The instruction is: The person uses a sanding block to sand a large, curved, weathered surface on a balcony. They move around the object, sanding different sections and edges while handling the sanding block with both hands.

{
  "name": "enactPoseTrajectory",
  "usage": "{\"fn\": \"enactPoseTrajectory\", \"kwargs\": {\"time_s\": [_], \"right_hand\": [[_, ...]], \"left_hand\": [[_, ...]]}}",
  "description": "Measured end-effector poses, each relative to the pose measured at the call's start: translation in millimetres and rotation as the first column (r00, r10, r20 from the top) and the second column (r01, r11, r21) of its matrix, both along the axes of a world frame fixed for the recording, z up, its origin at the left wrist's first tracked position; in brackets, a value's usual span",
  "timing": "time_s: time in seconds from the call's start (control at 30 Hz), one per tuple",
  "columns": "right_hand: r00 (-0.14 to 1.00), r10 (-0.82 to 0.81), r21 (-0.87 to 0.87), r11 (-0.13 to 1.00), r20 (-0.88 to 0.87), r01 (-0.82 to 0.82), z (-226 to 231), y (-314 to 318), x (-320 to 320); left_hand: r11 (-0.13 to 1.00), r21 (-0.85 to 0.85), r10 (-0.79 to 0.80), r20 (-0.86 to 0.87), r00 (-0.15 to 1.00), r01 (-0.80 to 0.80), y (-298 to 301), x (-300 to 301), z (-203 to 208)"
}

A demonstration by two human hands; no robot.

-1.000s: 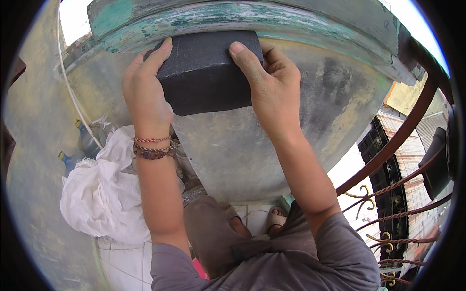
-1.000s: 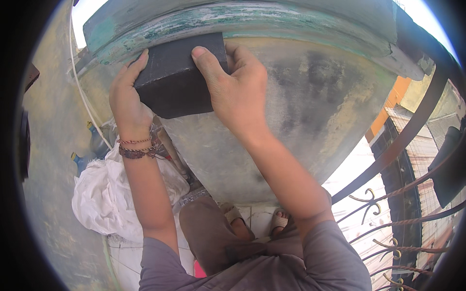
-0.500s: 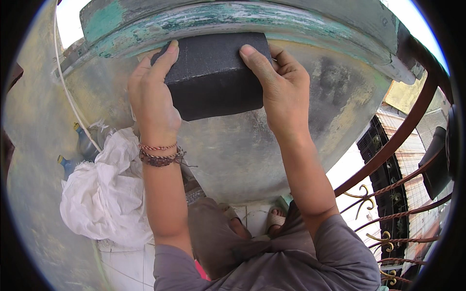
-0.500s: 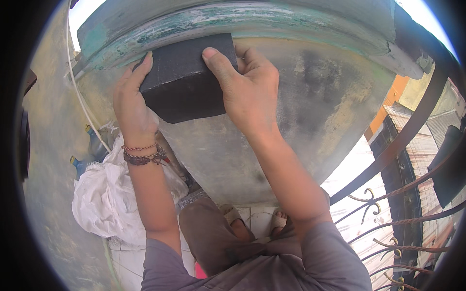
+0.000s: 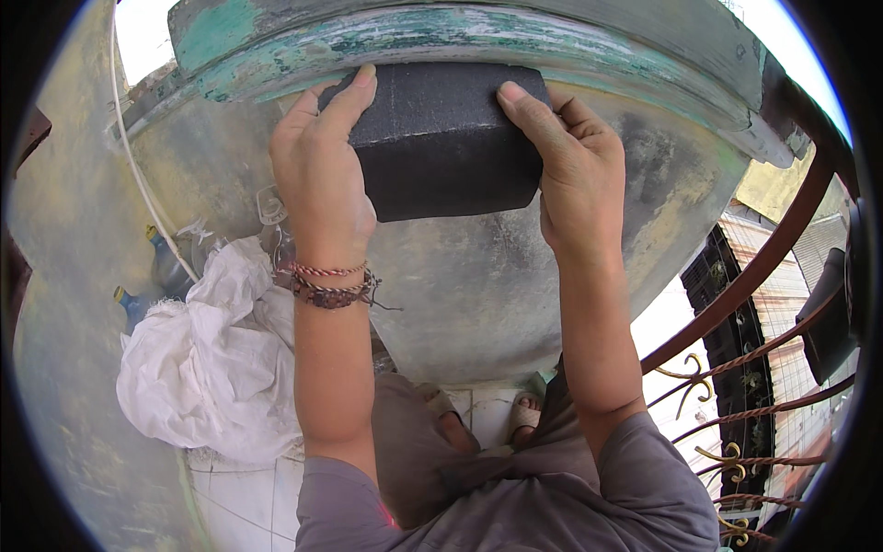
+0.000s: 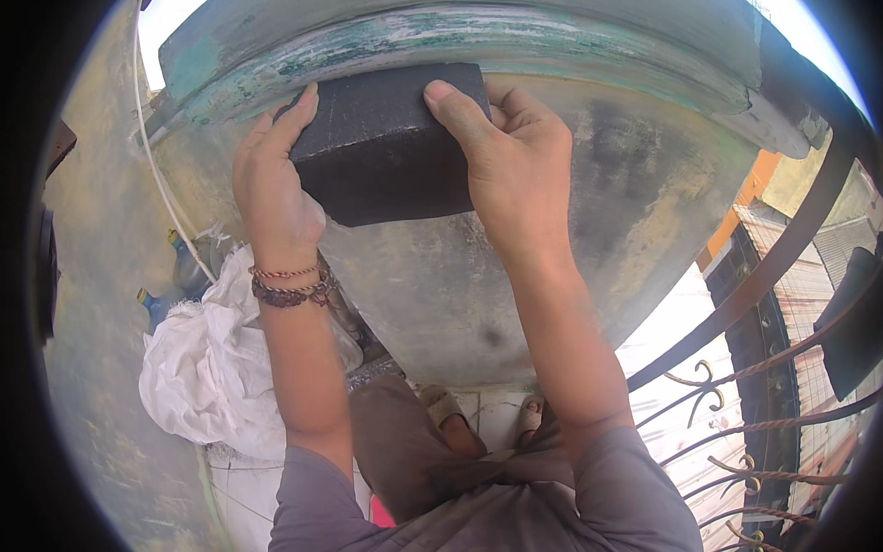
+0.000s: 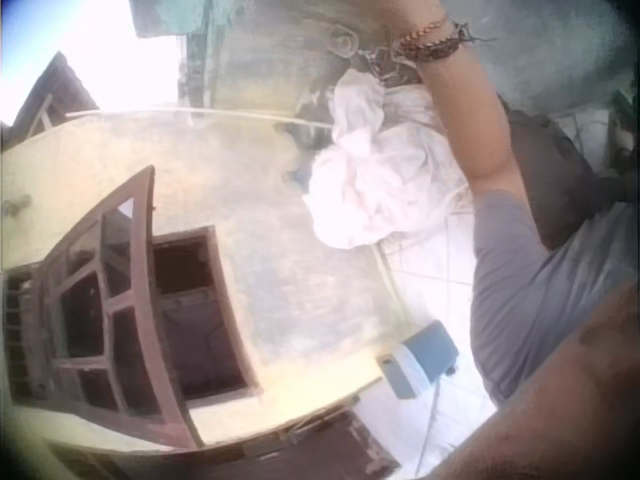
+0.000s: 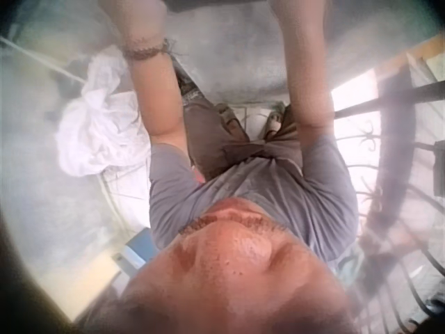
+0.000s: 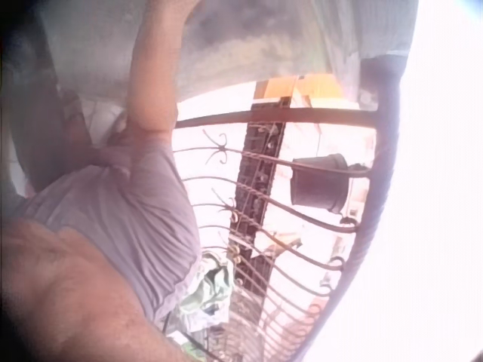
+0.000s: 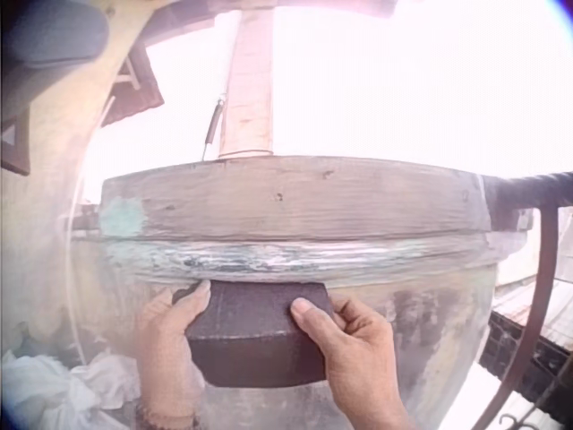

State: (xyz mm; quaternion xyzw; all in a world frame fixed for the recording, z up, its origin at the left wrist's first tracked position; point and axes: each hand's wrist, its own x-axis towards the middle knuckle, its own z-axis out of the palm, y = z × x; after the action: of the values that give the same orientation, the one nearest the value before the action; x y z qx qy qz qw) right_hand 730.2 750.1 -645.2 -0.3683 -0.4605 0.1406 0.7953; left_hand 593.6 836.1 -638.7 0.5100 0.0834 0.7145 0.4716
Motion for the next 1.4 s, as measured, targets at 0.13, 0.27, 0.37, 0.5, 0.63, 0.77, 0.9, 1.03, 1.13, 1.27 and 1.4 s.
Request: {"fn": "enactPoseTrajectory", "kwargs": {"time_s": [0.13,0.27,0.37,0.5,0.63,0.77,0.9,1.03,1.13,1.27,1.4], "right_hand": [[0.998,-0.046,-0.005,0.999,0.037,0.046,3.5,0.2,-2.8],[0.972,-0.084,-0.166,0.978,0.221,0.123,13.6,18.7,-35.5],[0.993,0.031,-0.151,0.988,0.118,-0.013,11.9,19.2,-36.7],[0.999,0.039,-0.036,0.999,-0.004,-0.039,3.7,-6.8,-0.5],[1.0,-0.01,-0.014,1.0,0.016,0.01,11.0,-20.7,8.8],[0.996,0.052,-0.11,0.993,0.068,-0.045,14.7,0.9,-21.9],[0.998,0.05,-0.12,0.992,0.028,-0.047,12.6,6.9,-18.7],[0.998,0.055,-0.044,0.997,-0.043,-0.057,16.2,-21.7,2.6],[0.998,0.053,-0.075,0.996,-0.021,-0.054,22.1,-21.9,-2.3],[0.989,0.095,-0.219,0.973,0.113,-0.068,18.5,21.6,-43.0],[0.951,0.227,-0.322,0.934,0.21,-0.152,-5.6,29.8,-75.7]], "left_hand": [[1.0,-0.009,0.02,0.026,0.999,-0.02,3.0,1.0,-2.7],[0.98,-0.165,-0.098,0.102,0.99,0.114,16.1,-42.4,5.1],[0.988,-0.136,-0.064,0.045,0.997,0.069,21.8,-50.8,3.6],[0.999,-0.02,-0.037,0.011,0.999,0.037,-4.8,-4.2,1.6],[0.996,-0.085,-0.01,0.041,0.999,0.013,-13.7,9.2,3.7],[0.957,-0.171,-0.216,0.107,0.97,0.232,10.9,-33.8,6.4],[0.915,-0.2,-0.345,0.061,0.937,0.35,17.3,-41.6,11.4],[0.989,-0.15,-0.004,-0.02,1.0,0.001,-23.0,0.6,14.2],[0.981,-0.191,-0.031,0.005,0.999,0.032,-17.3,-2.4,15.8],[0.944,-0.27,-0.176,0.072,0.982,0.189,24.6,-65.5,8.3],[0.953,-0.288,-0.104,-0.016,0.995,0.095,23.4,-115.3,-24.5]]}}
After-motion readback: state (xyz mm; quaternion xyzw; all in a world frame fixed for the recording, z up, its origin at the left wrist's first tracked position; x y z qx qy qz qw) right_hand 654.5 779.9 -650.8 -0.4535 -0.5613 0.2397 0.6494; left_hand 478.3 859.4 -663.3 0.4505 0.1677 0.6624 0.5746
